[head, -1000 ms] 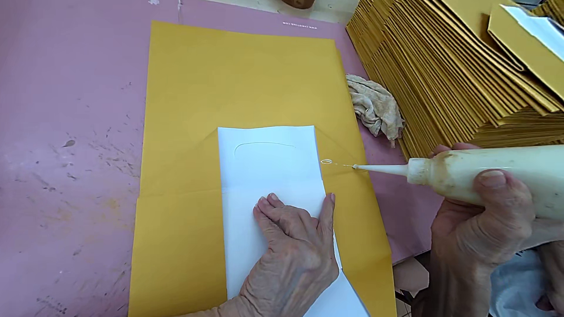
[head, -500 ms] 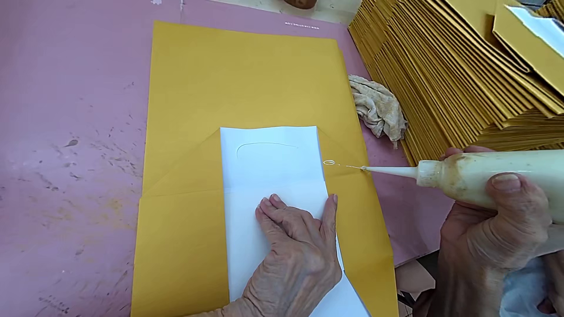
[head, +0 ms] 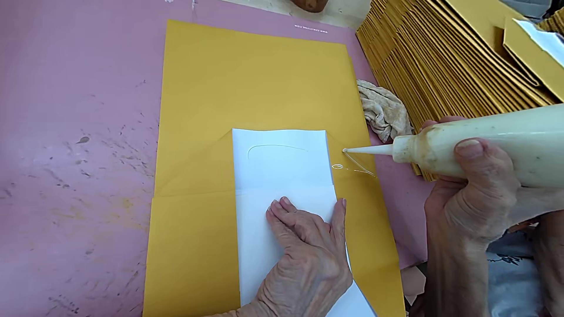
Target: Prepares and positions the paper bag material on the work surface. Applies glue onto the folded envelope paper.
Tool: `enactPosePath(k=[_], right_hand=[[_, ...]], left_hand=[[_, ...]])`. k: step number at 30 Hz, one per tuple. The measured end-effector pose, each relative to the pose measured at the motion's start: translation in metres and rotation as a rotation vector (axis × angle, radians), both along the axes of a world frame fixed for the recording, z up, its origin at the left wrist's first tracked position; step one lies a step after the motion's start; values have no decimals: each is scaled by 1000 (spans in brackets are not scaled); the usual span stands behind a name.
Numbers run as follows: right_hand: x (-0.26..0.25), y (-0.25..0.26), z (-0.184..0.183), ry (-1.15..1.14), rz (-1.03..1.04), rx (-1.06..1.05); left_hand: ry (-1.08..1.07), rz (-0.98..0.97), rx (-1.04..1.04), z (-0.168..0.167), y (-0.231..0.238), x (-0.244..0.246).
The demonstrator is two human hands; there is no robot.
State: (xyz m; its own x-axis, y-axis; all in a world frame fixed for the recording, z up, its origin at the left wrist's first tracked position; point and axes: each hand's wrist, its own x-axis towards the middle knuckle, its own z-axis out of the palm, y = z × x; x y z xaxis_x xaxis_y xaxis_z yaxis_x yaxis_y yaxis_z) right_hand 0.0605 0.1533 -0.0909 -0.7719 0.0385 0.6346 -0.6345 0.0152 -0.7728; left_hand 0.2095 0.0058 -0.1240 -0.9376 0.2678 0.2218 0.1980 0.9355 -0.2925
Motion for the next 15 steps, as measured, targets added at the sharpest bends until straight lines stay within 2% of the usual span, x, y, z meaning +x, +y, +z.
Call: enactPosePath(k=[12, 15], right_hand=[[-9, -32, 5, 21, 31, 57], [-13, -39, 7, -50, 22, 35]], left_hand=[[-18, 21, 36, 2, 3, 0], [-27, 18, 35, 3, 3, 0]])
